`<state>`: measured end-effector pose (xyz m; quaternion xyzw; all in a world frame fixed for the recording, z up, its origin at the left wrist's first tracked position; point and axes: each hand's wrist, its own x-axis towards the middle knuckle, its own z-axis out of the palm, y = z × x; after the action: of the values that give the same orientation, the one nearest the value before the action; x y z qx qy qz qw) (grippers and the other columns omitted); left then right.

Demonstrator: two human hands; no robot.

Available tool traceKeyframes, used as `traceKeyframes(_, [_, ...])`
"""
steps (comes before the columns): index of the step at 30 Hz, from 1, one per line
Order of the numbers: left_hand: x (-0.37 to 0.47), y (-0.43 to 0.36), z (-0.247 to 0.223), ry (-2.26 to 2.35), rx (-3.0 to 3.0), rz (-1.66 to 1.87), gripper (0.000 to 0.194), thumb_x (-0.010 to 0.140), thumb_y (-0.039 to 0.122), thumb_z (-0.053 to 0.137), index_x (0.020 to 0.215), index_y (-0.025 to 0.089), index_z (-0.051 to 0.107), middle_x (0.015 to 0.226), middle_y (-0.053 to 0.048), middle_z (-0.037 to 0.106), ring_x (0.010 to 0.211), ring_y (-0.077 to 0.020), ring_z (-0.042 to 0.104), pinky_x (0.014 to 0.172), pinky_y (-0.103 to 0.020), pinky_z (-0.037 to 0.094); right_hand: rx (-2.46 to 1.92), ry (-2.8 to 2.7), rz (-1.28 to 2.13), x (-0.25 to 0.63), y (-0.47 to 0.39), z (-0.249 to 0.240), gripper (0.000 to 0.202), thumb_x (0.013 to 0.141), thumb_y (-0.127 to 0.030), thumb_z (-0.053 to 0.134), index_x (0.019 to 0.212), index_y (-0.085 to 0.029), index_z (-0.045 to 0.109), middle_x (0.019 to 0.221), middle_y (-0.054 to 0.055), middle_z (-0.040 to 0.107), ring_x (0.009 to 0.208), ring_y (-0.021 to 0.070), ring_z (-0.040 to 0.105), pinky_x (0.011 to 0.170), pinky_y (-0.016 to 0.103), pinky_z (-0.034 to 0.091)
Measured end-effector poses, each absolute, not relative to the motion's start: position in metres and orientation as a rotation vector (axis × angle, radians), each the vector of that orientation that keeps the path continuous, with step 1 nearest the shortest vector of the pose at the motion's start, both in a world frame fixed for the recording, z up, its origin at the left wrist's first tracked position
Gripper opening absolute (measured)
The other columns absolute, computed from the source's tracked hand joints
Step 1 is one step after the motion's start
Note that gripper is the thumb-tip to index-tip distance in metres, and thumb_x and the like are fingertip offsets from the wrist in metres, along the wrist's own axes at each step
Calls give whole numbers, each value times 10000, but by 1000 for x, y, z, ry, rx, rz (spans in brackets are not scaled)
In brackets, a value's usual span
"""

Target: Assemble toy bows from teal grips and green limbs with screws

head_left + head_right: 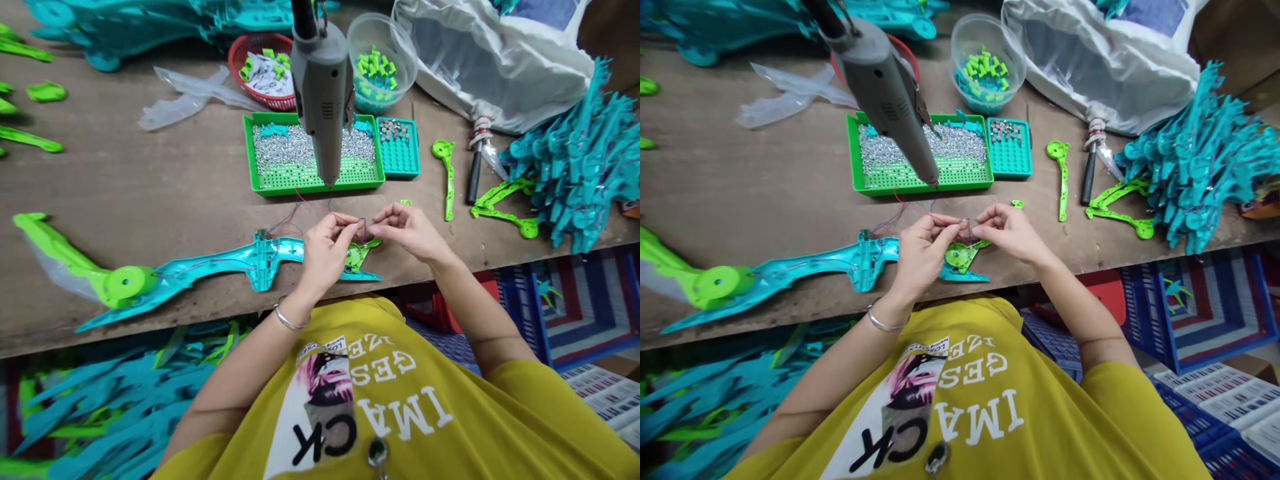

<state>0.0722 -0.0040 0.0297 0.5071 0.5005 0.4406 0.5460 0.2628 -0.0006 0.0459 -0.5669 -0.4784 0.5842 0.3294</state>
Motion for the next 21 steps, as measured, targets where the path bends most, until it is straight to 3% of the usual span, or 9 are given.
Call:
traceKeyframes(4, [75, -2, 31, 1190, 1245, 1041, 135, 903, 300, 686, 922, 166, 691, 853, -40, 780, 756, -155, 739, 720, -258, 566, -1430, -1200, 1780, 257, 12, 42, 503, 614, -275, 895, 939, -203, 518, 772, 6, 769, 704, 143, 720, 649, 254, 544])
traceKeyframes(6, [75, -5, 29, 1197, 1271, 1050, 177, 923, 312, 670, 1027, 169, 667, 929, -55, 786, 816, -168, 753, 758, -280, 580, -1440, -1208, 1804, 255, 15, 39, 524, 614, -238, 877, 958, -215, 483, 742, -13, 766, 653, 128, 700, 609, 231, 511])
traceKeyframes(9, [75, -22, 20, 1261, 1448, 1091, 427, 960, 341, 637, 1337, 183, 510, 1217, -119, 742, 1055, -205, 741, 890, -349, 589, -1452, -1216, 1771, 258, 19, 35, 499, 637, -195, 830, 967, -225, 455, 688, -42, 742, 617, 117, 682, 593, 215, 489])
traceKeyframes(11, [76, -39, 13, 1318, 1717, 1059, 576, 961, 385, 641, 1440, 171, 402, 1349, -173, 669, 1205, -257, 684, 995, -432, 555, -1473, -1229, 1715, 263, 22, 33, 488, 642, -165, 806, 971, -228, 451, 657, -61, 719, 594, 113, 667, 582, 214, 488])
traceKeyframes(15, [74, -59, 2, 1383, 2228, 793, 600, 925, 422, 666, 1401, 111, 473, 1299, -219, 671, 1230, -362, 630, 1036, -532, 479, -1508, -1323, 1708, 271, 28, 31, 484, 646, -119, 783, 991, -224, 461, 664, -56, 715, 584, 119, 656, 568, 226, 503])
traceKeyframes(21, [50, -49, 2, 1368, 2409, 744, 375, 858, 192, 575, 1221, 104, 607, 1053, -143, 732, 1005, -317, 659, 958, -478, 468, -1419, -1499, 1717, 265, 26, 34, 436, 677, -122, 739, 1010, -218, 475, 719, -31, 725, 658, 138, 683, 613, 253, 519])
